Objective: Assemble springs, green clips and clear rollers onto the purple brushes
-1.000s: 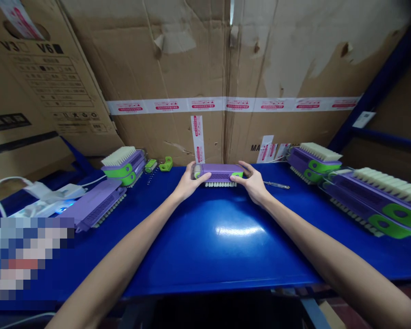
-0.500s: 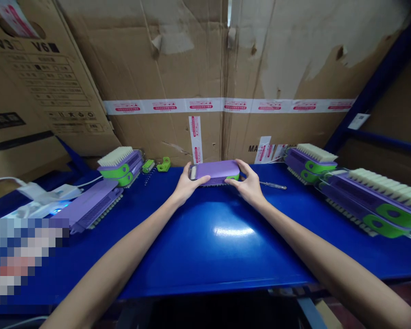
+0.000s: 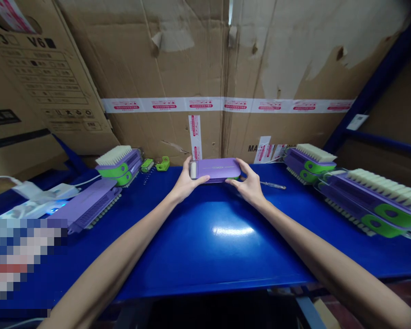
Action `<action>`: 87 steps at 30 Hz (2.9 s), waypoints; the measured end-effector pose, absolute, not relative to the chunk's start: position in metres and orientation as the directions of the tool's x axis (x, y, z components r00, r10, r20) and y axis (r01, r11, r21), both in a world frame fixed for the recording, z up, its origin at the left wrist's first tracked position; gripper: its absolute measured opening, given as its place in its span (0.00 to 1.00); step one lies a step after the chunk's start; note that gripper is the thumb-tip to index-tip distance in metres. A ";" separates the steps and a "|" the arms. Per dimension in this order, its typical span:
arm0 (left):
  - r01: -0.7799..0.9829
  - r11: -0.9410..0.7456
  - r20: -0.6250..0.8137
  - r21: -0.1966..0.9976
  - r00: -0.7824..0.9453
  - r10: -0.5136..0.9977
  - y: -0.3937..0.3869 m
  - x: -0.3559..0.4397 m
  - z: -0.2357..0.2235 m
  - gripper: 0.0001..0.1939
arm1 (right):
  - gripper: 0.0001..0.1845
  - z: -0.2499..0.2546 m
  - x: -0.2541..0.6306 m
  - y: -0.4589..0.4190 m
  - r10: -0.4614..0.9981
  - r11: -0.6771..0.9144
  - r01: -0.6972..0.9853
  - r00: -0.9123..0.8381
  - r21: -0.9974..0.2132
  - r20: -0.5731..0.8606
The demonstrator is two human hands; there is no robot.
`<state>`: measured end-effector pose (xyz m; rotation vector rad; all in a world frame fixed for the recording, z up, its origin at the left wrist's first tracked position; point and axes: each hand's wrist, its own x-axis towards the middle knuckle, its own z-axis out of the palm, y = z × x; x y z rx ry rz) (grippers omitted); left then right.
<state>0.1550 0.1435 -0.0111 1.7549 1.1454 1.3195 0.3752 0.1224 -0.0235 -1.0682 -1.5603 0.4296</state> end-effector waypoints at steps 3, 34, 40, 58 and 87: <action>0.343 -0.442 0.434 0.829 0.104 0.895 0.144 0.156 -0.012 0.54 | 0.41 -0.026 0.380 0.128 0.785 0.559 0.450 -0.017 -0.696 0.619; 0.581 -0.252 0.307 0.774 0.003 0.952 0.159 0.144 -0.015 0.26 | 0.20 -0.015 0.354 0.115 0.997 -0.071 0.116 0.035 -0.991 -0.067; 0.518 -0.298 0.359 0.802 -0.018 0.933 0.158 0.152 -0.011 0.28 | 0.28 -0.013 0.359 0.111 0.992 0.127 0.297 -0.048 -0.946 0.118; 0.910 0.331 0.168 -0.251 -0.296 0.940 0.053 -0.071 0.039 0.41 | 0.22 -0.028 0.355 0.114 0.817 0.526 0.738 -0.299 -0.423 0.493; 0.951 -0.304 0.418 -0.048 0.296 0.859 0.080 0.225 0.033 0.21 | 0.30 -0.020 0.381 0.137 0.913 0.348 0.076 0.196 -0.934 0.356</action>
